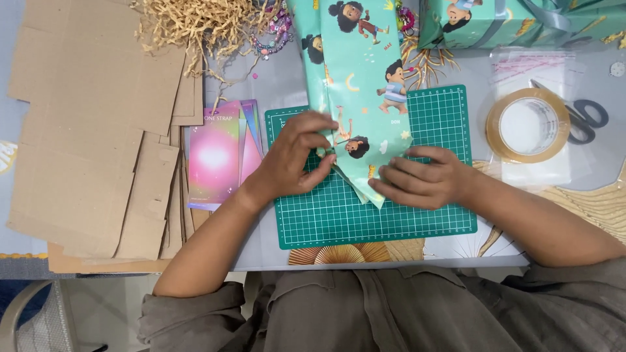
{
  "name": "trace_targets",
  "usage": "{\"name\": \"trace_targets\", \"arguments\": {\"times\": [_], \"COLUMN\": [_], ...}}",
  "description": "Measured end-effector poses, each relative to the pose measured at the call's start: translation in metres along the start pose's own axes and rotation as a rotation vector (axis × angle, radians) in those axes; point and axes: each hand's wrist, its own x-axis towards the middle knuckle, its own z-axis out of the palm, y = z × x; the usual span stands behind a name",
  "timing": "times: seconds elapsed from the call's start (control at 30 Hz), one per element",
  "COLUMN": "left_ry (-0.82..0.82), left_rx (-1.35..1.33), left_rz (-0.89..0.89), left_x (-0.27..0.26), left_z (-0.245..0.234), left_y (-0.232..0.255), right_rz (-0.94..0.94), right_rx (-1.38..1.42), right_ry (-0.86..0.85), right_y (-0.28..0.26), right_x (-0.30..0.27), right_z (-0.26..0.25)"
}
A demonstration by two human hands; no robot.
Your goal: The person is wrapping a small cardboard box with decorative wrapping paper, using tape and scissors to secure it.
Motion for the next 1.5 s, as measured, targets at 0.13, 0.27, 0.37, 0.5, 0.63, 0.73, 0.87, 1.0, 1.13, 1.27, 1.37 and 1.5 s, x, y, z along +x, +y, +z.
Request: {"name": "trace_targets", "arguments": {"times": [0.13,0.27,0.37,0.5,0.63,0.73,0.87,1.0,1.13,1.27,1.37,1.5], "left_ry": [-0.086,-0.086,-0.071,-0.069,-0.034,-0.063,-0.083,-0.104,-0.089,-0.071,-0.077,-0.128], "left_rx": [-0.142,-0.112,-0.07,-0.09,-0.075,-0.083,-0.105,-0.008,0.018,-0.009,-0.084,0.204], "left_rz": [-0.142,-0.194,-0.224,-0.252,-0.234,-0.23,-0.238,-0.244,-0.233,-0.204,-0.177,0.094], "left_x": [0.015,0.012,0.01,0.012,0.012,0.012,0.013,0.017,0.017,0.015,0.018,0.006], "left_z": [-0.007,-0.003,0.003,0.006,0.003,-0.004,-0.004,-0.009,-0.009,-0.009,-0.015,-0.009], "left_y": [0.013,0.013,0.015,0.021,0.019,0.018,0.018,0.024,0.022,0.019,0.02,0.003], "right_rz": [0.016,-0.049,-0.085,-0.11,-0.126,-0.131,-0.128,-0.122,-0.103,0.006,0.131,0.239], "right_rx": [-0.002,0.056,0.045,0.031,-0.002,0.017,0.002,-0.004,-0.03,-0.063,0.048,0.18], "right_ry": [0.022,0.073,0.062,0.012,0.016,0.047,0.059,0.016,0.022,-0.061,-0.083,-0.044], "right_y": [-0.006,-0.007,-0.008,-0.005,-0.004,-0.004,-0.005,-0.006,-0.005,0.004,0.004,0.004], "right_x": [0.001,-0.001,-0.001,0.008,0.012,0.01,0.008,0.009,0.007,0.014,0.009,-0.002], "right_z": [0.001,-0.005,0.003,0.002,0.004,0.005,0.005,0.003,0.006,0.001,-0.004,-0.003]}}
